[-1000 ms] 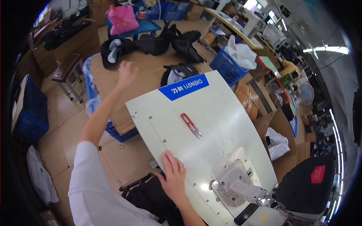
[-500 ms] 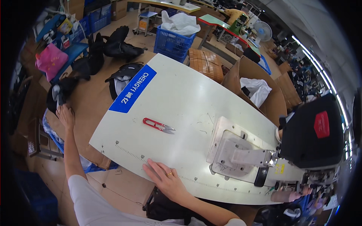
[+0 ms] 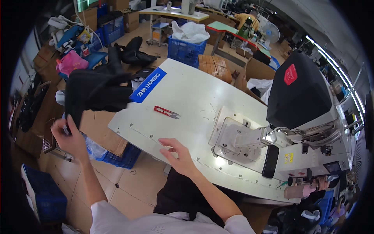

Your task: The person sews shoe upper components using a sewing machine, guiding the material under the needle by hand and trimming threads with thread snips.

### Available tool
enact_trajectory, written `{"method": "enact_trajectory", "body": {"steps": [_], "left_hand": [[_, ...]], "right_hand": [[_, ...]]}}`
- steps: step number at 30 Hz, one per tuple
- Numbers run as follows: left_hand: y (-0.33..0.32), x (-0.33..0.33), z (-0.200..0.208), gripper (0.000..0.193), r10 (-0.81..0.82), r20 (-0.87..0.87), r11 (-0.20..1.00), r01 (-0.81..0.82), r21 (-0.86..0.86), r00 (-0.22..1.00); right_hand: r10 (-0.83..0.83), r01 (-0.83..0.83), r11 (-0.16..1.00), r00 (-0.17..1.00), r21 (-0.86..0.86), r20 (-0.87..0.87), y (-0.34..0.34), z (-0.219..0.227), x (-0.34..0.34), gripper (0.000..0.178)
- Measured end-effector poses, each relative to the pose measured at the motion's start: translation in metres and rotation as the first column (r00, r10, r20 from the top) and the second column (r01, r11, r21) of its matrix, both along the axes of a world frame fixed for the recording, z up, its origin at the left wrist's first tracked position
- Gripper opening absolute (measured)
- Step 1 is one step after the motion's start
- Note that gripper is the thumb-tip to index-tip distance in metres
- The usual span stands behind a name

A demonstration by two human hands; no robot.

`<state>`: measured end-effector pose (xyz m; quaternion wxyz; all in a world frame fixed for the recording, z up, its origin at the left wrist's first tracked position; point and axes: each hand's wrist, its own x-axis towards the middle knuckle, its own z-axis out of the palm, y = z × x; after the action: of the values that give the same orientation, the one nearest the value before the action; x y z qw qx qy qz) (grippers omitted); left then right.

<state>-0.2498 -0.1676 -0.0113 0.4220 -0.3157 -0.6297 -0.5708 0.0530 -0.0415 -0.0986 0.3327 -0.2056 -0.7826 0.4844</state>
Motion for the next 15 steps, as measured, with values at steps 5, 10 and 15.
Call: {"method": "enact_trajectory", "body": {"steps": [5, 10, 15], "left_hand": [[-0.044, 0.174, -0.015, 0.021, -0.734, 0.027, 0.658, 0.72, -0.222, 0.679], [-0.03, 0.225, 0.038, 0.016, -0.999, -0.042, 0.044, 0.759, -0.65, 0.023], [0.042, 0.247, 0.082, 0.025, -0.878, 0.365, 0.293, 0.951, -0.101, 0.309]], "right_hand": [[-0.161, -0.274, 0.65, 0.862, -0.709, -0.481, 0.003, 0.077, 0.014, 0.041], [-0.435, -0.086, 0.541, 0.823, -0.836, -0.366, 0.036, 0.07, 0.096, 0.021], [-0.213, -0.021, 0.752, 0.938, -0.659, -0.273, 0.017, 0.081, 0.141, 0.02]]}}
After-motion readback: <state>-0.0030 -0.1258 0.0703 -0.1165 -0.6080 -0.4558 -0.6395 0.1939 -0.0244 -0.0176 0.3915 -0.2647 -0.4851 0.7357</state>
